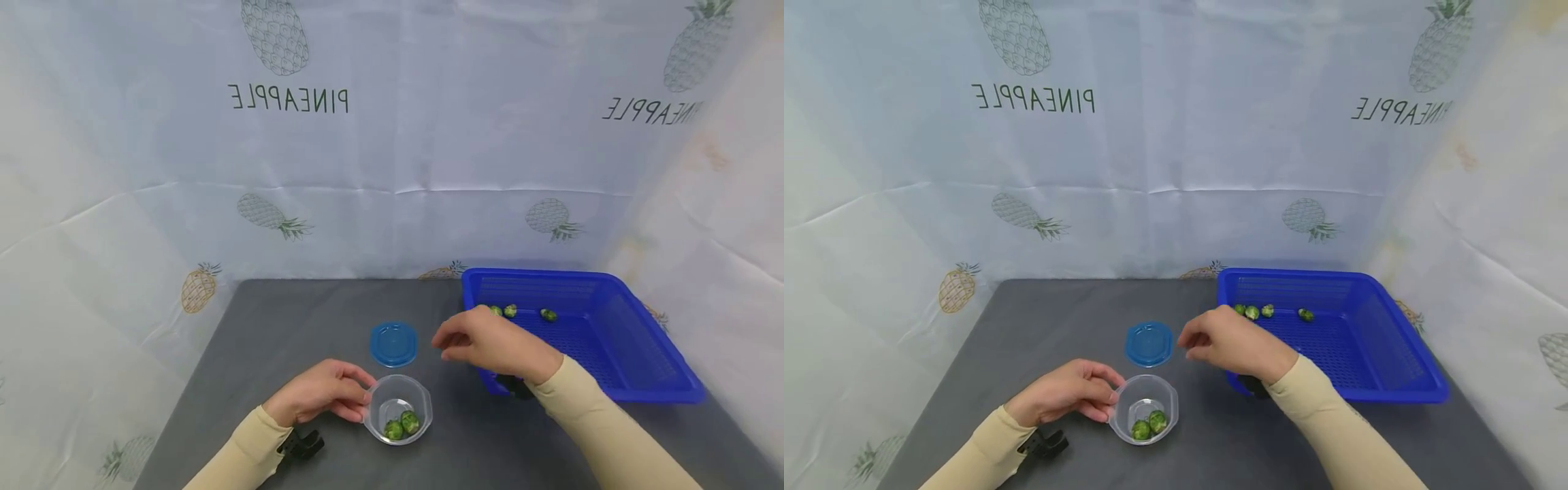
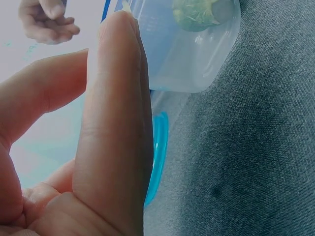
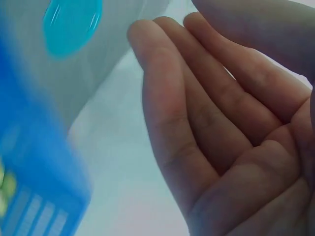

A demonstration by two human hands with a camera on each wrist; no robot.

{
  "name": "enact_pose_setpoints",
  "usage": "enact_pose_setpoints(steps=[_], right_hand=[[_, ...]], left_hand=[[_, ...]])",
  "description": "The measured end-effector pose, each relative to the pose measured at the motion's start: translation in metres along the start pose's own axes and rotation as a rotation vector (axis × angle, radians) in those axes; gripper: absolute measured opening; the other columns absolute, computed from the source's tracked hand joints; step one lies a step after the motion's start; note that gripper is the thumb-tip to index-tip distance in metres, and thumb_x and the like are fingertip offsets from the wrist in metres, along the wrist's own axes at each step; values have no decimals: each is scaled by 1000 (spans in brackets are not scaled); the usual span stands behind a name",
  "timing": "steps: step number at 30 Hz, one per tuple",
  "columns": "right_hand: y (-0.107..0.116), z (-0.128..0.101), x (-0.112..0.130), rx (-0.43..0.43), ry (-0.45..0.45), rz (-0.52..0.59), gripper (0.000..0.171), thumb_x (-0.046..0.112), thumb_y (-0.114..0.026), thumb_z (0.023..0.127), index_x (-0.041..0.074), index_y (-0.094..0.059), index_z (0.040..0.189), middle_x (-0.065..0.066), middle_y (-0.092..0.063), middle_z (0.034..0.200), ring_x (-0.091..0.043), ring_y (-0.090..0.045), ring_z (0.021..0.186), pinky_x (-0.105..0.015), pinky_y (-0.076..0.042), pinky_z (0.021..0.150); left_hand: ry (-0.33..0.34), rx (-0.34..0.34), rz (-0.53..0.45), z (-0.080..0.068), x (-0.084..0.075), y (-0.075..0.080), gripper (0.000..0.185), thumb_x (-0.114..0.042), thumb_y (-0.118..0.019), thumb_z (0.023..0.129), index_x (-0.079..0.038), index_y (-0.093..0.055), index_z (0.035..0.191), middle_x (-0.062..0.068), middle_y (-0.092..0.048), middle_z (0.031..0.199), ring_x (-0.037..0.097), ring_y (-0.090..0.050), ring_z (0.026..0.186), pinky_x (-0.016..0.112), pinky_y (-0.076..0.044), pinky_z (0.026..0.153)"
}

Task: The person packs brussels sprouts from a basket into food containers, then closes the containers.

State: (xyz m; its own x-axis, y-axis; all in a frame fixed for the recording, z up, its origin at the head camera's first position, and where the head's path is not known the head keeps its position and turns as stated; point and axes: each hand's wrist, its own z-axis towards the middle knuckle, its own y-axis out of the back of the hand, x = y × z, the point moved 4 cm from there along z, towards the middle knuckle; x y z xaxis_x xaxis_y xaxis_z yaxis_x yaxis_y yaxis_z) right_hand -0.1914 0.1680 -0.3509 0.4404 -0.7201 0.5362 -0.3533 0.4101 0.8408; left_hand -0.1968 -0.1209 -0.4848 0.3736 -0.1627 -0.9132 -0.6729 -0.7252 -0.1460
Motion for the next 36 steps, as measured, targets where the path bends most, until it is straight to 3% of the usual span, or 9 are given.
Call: enact_pose_setpoints(steps=[8,17,22,36], right_hand=[[57,-29,-86,-106,-207,-20,19,18,-73,104,16,-80,122,1,-81,115,-16,-76,103,-43,-67,89],[77,-60,-184,-113,-373,-61,26,22,-73,104,7,-78,125,-10,-80,120,-27,-76,105,-56,-65,92],[77,-65,-210,-111,-421,-65,28,18,-72,104,2,-77,126,-13,-80,117,-33,-75,106,-61,-62,94],[74,-71,-246,-142,-478,-84,32,18,-76,101,-3,-77,125,-24,-77,122,-48,-71,114,-64,-61,93]], left_hand=[[3,8,-14,-1,0,-2,45,-8,-76,96,11,-64,135,8,-81,92,13,-79,78,31,-70,76],[-1,24,-29,-1,2,-1,42,-7,-75,96,10,-65,133,6,-81,89,11,-78,77,29,-69,74],[0,29,-38,1,2,-1,43,-7,-76,96,11,-65,134,5,-81,89,11,-79,78,29,-69,73],[2,26,-41,0,0,-2,43,-7,-76,96,10,-65,133,5,-81,89,11,-79,77,28,-69,74]])
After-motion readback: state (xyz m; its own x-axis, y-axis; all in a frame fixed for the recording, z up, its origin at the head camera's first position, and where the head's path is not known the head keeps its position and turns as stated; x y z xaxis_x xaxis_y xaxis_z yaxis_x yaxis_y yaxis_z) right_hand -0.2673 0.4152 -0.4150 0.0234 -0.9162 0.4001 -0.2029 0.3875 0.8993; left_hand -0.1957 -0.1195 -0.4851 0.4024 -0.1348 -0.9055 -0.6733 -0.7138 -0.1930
